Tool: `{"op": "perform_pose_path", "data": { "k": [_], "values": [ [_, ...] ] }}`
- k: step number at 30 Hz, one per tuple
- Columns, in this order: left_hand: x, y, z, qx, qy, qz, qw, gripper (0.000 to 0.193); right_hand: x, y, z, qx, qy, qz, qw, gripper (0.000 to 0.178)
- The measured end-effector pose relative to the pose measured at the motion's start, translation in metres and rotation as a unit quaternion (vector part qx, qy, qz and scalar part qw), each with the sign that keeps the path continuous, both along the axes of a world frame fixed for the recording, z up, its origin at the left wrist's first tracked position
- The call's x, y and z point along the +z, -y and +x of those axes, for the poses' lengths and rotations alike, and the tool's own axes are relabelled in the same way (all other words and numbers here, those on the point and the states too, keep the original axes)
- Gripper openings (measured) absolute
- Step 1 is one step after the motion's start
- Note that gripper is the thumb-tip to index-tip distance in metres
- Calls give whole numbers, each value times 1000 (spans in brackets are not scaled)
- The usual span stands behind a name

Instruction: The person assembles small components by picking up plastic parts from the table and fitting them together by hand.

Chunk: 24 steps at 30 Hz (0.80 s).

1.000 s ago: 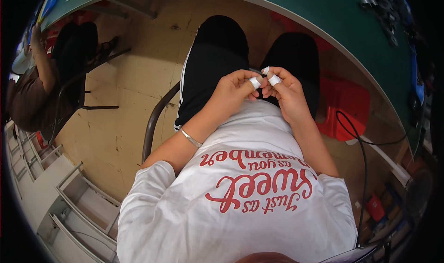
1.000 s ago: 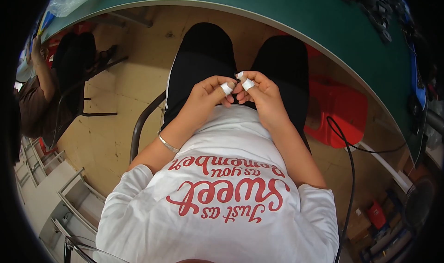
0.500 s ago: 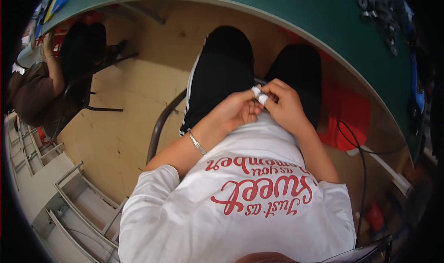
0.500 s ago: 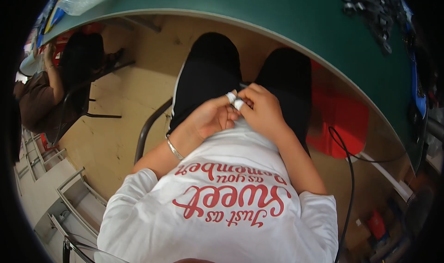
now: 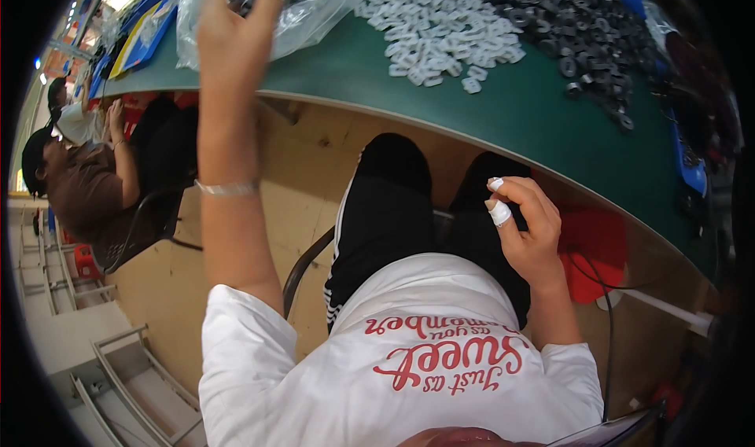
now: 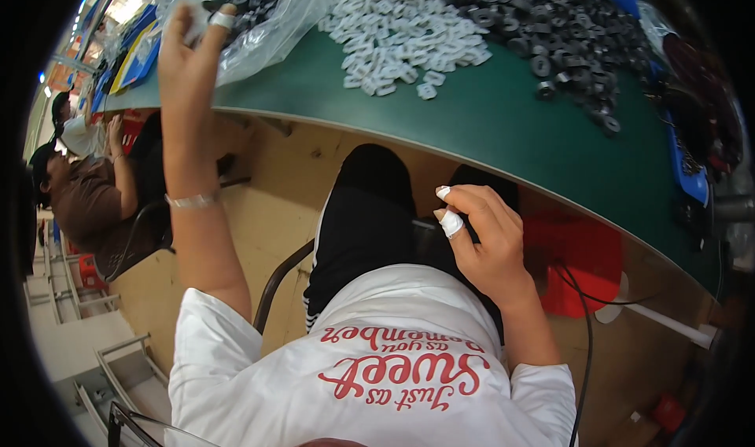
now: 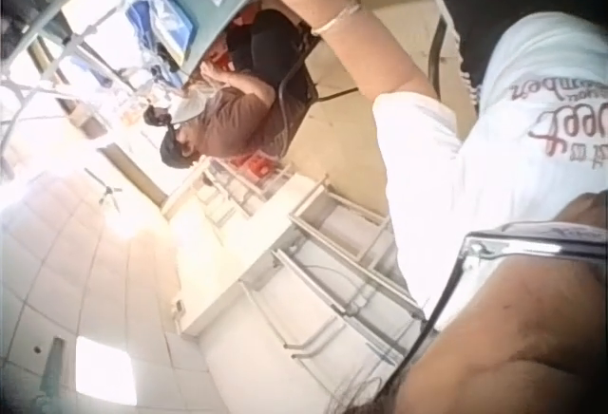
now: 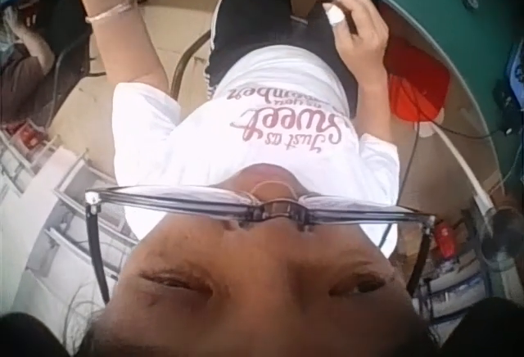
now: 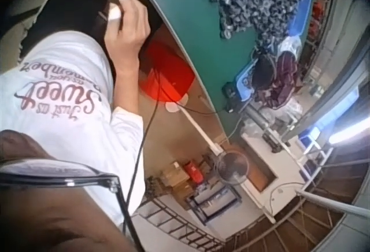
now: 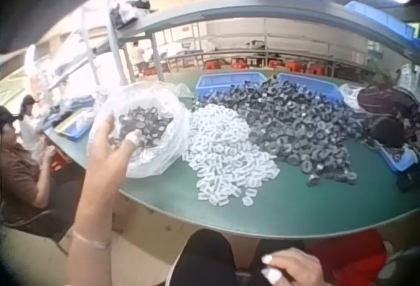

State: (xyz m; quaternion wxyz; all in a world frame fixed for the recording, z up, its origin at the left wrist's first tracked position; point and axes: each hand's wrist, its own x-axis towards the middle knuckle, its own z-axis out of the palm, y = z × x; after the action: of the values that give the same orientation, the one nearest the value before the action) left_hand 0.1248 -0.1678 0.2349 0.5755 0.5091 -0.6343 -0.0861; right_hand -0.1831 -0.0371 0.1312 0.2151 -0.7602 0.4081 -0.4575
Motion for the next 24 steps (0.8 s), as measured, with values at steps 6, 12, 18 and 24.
{"op": "perform_pose_path", "data": {
  "k": [6,12,18,24],
  "values": [
    [-13,18,-72,-224,88,3,971,38,6,19,-33,-161,-4,-69,985,19],
    [-65,12,-197,-313,195,-31,929,31,10,42,-64,-293,-36,-70,953,20],
    [-82,48,-252,-257,286,-62,921,39,2,44,-63,-322,-43,-66,943,23],
    [-90,58,-261,-247,367,-80,893,34,-1,46,-67,-306,-67,-103,944,24]
  ]
}}
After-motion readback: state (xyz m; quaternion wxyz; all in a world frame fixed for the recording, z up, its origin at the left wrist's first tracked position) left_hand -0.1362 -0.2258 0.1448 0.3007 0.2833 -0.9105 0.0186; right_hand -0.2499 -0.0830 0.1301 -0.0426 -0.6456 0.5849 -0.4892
